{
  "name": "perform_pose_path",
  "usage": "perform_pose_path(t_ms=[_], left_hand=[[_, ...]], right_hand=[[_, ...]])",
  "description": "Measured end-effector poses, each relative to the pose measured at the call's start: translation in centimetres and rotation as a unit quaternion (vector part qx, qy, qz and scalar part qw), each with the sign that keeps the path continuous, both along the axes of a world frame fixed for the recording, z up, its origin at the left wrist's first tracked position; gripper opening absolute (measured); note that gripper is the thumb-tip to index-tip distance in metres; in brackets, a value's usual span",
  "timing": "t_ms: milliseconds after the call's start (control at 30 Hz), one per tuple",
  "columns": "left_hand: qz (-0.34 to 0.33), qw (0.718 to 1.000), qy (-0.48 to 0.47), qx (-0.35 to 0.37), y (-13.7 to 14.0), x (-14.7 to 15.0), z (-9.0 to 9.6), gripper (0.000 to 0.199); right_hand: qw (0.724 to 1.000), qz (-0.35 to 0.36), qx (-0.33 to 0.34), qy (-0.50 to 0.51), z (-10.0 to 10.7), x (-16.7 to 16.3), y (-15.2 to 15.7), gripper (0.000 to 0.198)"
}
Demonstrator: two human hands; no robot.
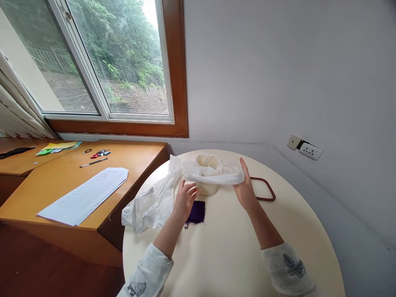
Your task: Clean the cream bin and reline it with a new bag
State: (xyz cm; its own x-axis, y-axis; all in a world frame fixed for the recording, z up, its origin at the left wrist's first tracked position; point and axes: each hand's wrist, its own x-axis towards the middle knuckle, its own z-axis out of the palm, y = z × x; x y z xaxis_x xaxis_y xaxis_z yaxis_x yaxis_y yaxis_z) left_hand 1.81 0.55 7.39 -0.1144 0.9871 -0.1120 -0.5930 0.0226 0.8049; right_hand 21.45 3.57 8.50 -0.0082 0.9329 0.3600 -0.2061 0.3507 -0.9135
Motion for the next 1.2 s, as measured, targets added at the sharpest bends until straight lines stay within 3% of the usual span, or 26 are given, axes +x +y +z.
perform_pose_path(t_ms=[200, 433, 733, 833, 933, 1033, 1133, 1200], left_hand=[[0.021, 0.999, 0.006, 0.032, 2.5, -2.3, 3.3, 0.047], [0.023, 0.997, 0.056, 0.053, 6.2, -4.4, 6.6, 0.071], [0.001, 0.980, 0.135, 0.143, 8.0, -5.2, 10.8, 0.079], [-0.035, 0.971, 0.167, 0.170, 8.5, -4.9, 11.8, 0.077], [-0.088, 0.944, 0.243, 0.204, 8.3, -4.3, 11.9, 0.085], [-0.130, 0.886, 0.386, 0.224, 8.1, -3.8, 10.8, 0.095], [-0.098, 0.818, 0.513, 0.242, 8.4, -3.8, 9.0, 0.081], [-0.063, 0.802, 0.542, 0.241, 9.0, -4.3, 8.0, 0.062]], right_hand=[[0.999, 0.035, 0.017, 0.021, 1.8, 1.3, 2.2, 0.084], [0.999, 0.021, 0.037, 0.028, 4.2, 2.2, 4.5, 0.062], [0.996, 0.021, 0.090, 0.004, 8.6, 1.8, 5.2, 0.027], [0.994, 0.024, 0.103, -0.005, 10.1, 1.0, 5.4, 0.019], [0.994, 0.049, 0.098, 0.000, 11.4, -0.3, 5.4, 0.017], [0.990, 0.112, 0.086, 0.014, 12.5, -1.7, 4.5, 0.018], [0.979, 0.190, 0.077, 0.004, 13.3, -2.5, 3.0, 0.020], [0.971, 0.228, 0.069, -0.012, 13.4, -2.5, 2.2, 0.025]])
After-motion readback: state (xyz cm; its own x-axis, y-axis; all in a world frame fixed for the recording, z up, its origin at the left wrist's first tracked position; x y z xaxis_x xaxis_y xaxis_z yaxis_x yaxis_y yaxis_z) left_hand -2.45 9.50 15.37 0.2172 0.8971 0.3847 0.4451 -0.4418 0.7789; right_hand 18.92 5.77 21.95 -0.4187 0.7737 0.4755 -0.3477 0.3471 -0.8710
